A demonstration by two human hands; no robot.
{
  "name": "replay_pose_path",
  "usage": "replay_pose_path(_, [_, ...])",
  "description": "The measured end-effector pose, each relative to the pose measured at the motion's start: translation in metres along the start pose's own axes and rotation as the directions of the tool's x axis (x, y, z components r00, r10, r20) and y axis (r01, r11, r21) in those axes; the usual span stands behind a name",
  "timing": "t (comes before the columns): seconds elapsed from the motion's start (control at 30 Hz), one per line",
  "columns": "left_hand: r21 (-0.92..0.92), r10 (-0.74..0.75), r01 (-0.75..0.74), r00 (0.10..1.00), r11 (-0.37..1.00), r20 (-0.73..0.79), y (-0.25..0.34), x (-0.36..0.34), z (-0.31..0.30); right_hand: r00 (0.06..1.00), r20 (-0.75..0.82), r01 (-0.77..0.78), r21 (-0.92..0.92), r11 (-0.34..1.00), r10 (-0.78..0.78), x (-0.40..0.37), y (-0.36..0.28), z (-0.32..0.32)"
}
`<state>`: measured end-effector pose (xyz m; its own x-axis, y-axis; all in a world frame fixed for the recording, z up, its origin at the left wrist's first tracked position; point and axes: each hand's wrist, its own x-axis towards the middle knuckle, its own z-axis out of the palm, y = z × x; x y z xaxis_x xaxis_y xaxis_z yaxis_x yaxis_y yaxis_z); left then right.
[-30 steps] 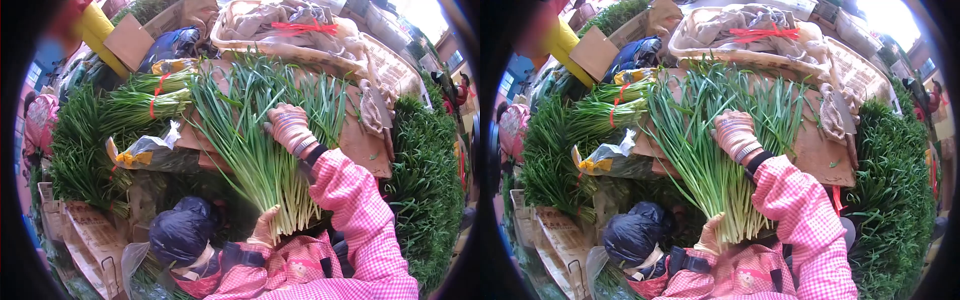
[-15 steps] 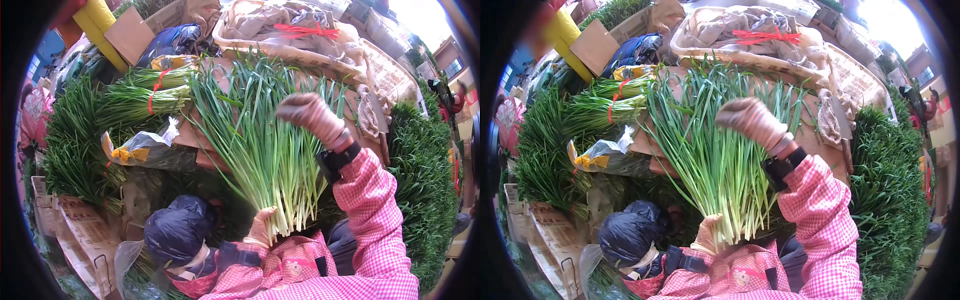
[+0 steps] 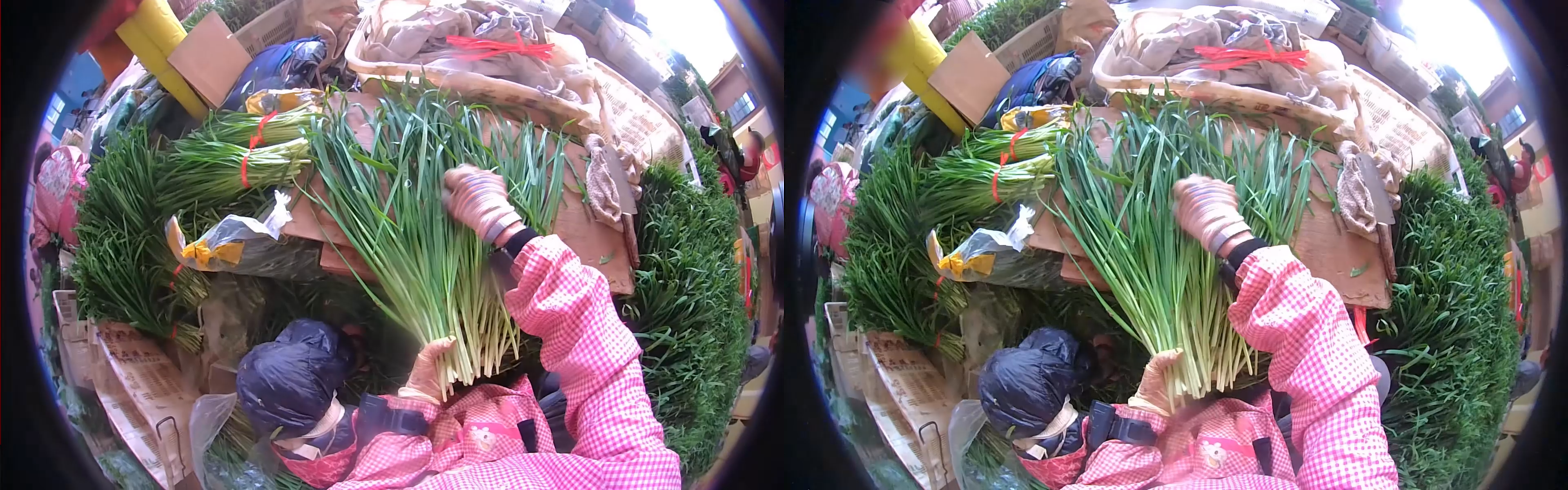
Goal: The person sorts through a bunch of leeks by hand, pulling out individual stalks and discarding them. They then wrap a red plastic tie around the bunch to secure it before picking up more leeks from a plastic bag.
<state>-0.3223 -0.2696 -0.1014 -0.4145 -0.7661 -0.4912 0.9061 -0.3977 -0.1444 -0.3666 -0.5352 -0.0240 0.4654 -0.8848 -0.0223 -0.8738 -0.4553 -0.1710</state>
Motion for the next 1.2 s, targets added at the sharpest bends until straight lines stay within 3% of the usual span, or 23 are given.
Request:
replay_pose_path(0.03, [-0.018, 0.000, 0.000, 1.000, 1.000, 0.013, -0.001, 0.001, -0.002, 0.995, -0.098, -0.031, 0.061, 0.998, 0.037, 0.000, 0.006, 0.001])
replay_pose_path(0.07, [-0.035, 0.000, 0.001, 1.000, 0.999, 0.025, -0.002, 0.002, -0.003, 0.975, -0.201, -0.036, 0.258, 0.965, 0.090, 0.002, 0.019, 0.007])
replay_pose_path(0.1, [-0.046, -0.005, 0.007, 0.999, 0.999, 0.033, -0.002, 0.002, -0.004, 0.973, -0.172, -0.073, 0.392, 0.917, 0.151, 0.003, 0.025, 0.001])
replay_pose_path(0.17, [-0.054, -0.025, 0.029, 0.997, 0.998, 0.076, 0.001, 0.002, -0.006, 0.967, -0.255, 0.129, 0.530, 0.838, 0.012, 0.003, 0.030, 0.005])
replay_pose_path(0.23, [-0.047, -0.014, 0.017, 0.998, 0.999, 0.066, -0.001, 0.001, -0.002, 0.961, -0.167, 0.271, 0.435, 0.859, -0.219, -0.005, 0.027, 0.005])
replay_pose_path(0.27, [-0.030, 0.009, -0.008, 0.999, 1.000, 0.032, -0.002, -0.003, 0.010, 0.963, -0.092, 0.267, 0.253, 0.930, -0.252, -0.009, 0.019, 0.001])
replay_pose_path(0.3, [-0.012, 0.035, -0.035, 0.999, 0.999, -0.003, -0.002, -0.005, 0.016, 0.978, -0.024, 0.208, 0.024, 0.978, -0.208, -0.012, 0.011, -0.002])
replay_pose_path(0.4, [0.007, 0.080, -0.079, 0.993, 0.997, -0.091, -0.004, -0.002, 0.008, 0.976, 0.092, 0.201, -0.047, 0.978, -0.196, -0.006, 0.006, 0.008])
replay_pose_path(0.47, [0.009, 0.062, -0.061, 0.996, 0.998, -0.072, -0.003, -0.003, 0.009, 0.973, 0.157, 0.189, -0.122, 0.974, -0.169, -0.001, 0.003, 0.012])
replay_pose_path(0.57, [0.035, 0.051, -0.048, 0.995, 0.998, -0.084, -0.003, -0.003, 0.010, 0.982, 0.113, 0.157, -0.026, 0.987, -0.153, -0.002, 0.006, 0.008])
replay_pose_path(0.63, [0.019, 0.037, -0.036, 0.997, 0.999, -0.070, -0.001, -0.001, 0.007, 0.988, -0.124, 0.104, 0.077, 0.992, -0.094, 0.000, 0.017, 0.014])
replay_pose_path(0.67, [-0.005, 0.016, -0.016, 0.999, 1.000, -0.049, 0.000, -0.001, 0.003, 0.989, -0.148, 0.067, 0.266, 0.962, -0.028, 0.001, 0.020, 0.010])
replay_pose_path(0.7, [-0.029, -0.007, 0.006, 1.000, 1.000, -0.031, 0.000, -0.001, 0.000, 0.987, -0.156, 0.030, 0.448, 0.893, 0.046, 0.004, 0.024, 0.006])
replay_pose_path(0.83, [0.035, 0.052, -0.050, 0.998, 0.998, -0.044, -0.002, -0.001, 0.000, 0.992, -0.102, 0.009, 0.668, 0.744, 0.080, 0.013, 0.035, -0.009])
replay_pose_path(0.97, [0.129, 0.051, -0.044, 0.997, 0.991, -0.050, -0.001, -0.004, 0.010, 0.995, -0.075, 0.039, 0.913, 0.405, 0.072, -0.002, 0.033, -0.047])
replay_pose_path(1.03, [0.111, 0.054, -0.049, 0.998, 0.993, -0.045, -0.001, -0.002, 0.005, 0.998, -0.048, 0.019, 0.882, 0.470, 0.050, -0.036, 0.017, -0.088])
replay_pose_path(1.1, [0.082, 0.065, -0.062, 0.997, 0.995, -0.035, -0.001, -0.001, 0.008, 0.990, 0.138, -0.120, 0.930, 0.347, -0.028, -0.079, 0.008, -0.115])
replay_pose_path(1.13, [0.092, 0.054, -0.052, 0.999, 0.994, -0.011, 0.001, -0.001, 0.004, 0.954, 0.262, -0.195, 0.912, 0.361, -0.145, -0.104, 0.006, -0.130])
replay_pose_path(1.17, [0.103, 0.041, -0.042, 0.999, 0.994, 0.014, 0.002, 0.000, 0.003, 0.890, 0.378, -0.265, 0.884, 0.385, -0.255, -0.127, 0.008, -0.139])
replay_pose_path(1.2, [0.114, 0.071, -0.068, 0.997, 0.991, -0.022, 0.001, 0.000, 0.006, 0.721, 0.453, -0.230, 0.870, 0.436, -0.524, -0.142, 0.016, -0.126])
